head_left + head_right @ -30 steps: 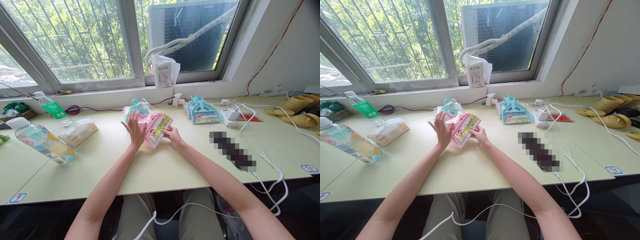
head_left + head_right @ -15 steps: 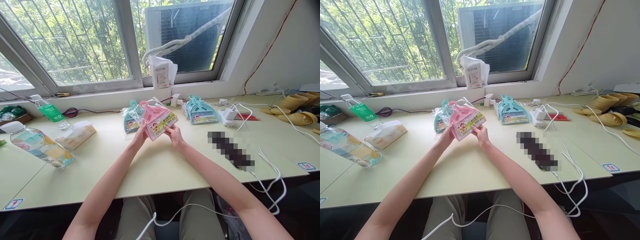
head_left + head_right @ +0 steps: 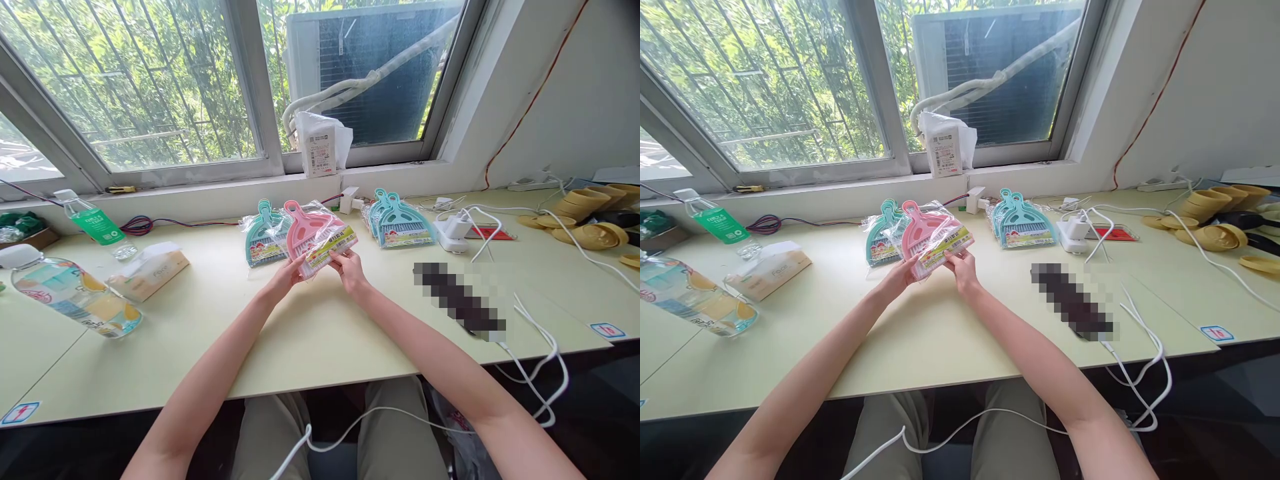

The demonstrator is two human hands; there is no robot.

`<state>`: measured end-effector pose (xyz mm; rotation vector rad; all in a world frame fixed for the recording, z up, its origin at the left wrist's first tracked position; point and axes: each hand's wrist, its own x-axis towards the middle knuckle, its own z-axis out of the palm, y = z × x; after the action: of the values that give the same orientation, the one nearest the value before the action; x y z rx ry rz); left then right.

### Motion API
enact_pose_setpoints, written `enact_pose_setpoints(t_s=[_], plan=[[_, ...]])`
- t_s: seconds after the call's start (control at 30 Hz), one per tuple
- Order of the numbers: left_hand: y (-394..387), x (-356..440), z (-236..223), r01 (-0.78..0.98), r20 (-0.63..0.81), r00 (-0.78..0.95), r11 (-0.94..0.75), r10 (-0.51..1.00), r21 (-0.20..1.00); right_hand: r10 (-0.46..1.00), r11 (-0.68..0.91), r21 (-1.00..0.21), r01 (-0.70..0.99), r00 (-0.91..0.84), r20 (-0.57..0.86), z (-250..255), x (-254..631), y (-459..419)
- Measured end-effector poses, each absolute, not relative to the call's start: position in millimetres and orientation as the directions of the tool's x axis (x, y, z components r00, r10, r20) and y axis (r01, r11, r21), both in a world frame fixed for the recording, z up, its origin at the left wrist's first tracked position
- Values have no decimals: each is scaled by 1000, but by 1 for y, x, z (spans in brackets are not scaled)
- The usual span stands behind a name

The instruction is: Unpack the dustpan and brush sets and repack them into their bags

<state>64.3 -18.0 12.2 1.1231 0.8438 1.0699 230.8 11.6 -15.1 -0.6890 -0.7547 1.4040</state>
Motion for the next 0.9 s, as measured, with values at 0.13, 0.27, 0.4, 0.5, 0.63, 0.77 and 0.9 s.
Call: enact_pose_setpoints(t_s=[0.13, 0.27, 0.4, 0.5, 0.63, 0.77, 0.9], plan=[[-19, 68, 10, -259, 45, 228, 16, 973, 966, 999, 35, -803, -594, -9, 50, -14, 231, 11], [-17, 70, 4, -296, 49, 145, -4, 988, 955, 998, 0, -819, -574, -49, 35, -12, 232, 12], [-16, 72, 0, -288, 73, 149, -27, 986, 957, 998, -1, -832, -555, -52, 33, -14, 232, 12], [-16, 73, -1, -283, 93, 119, -56, 988, 957, 997, 2, -832, -554, -64, 45, -13, 231, 10], [-16, 71, 2, -278, 90, 97, -59, 991, 959, 997, 15, -788, -615, -47, 56, -4, 233, 9], [-16, 68, 5, -277, 97, 136, -56, 986, 959, 994, 84, -738, -670, 5, 108, 8, 243, 11], [-17, 64, 11, -257, 95, 165, -50, 982, 965, 988, 62, -757, -650, -70, 141, 14, 248, 11]])
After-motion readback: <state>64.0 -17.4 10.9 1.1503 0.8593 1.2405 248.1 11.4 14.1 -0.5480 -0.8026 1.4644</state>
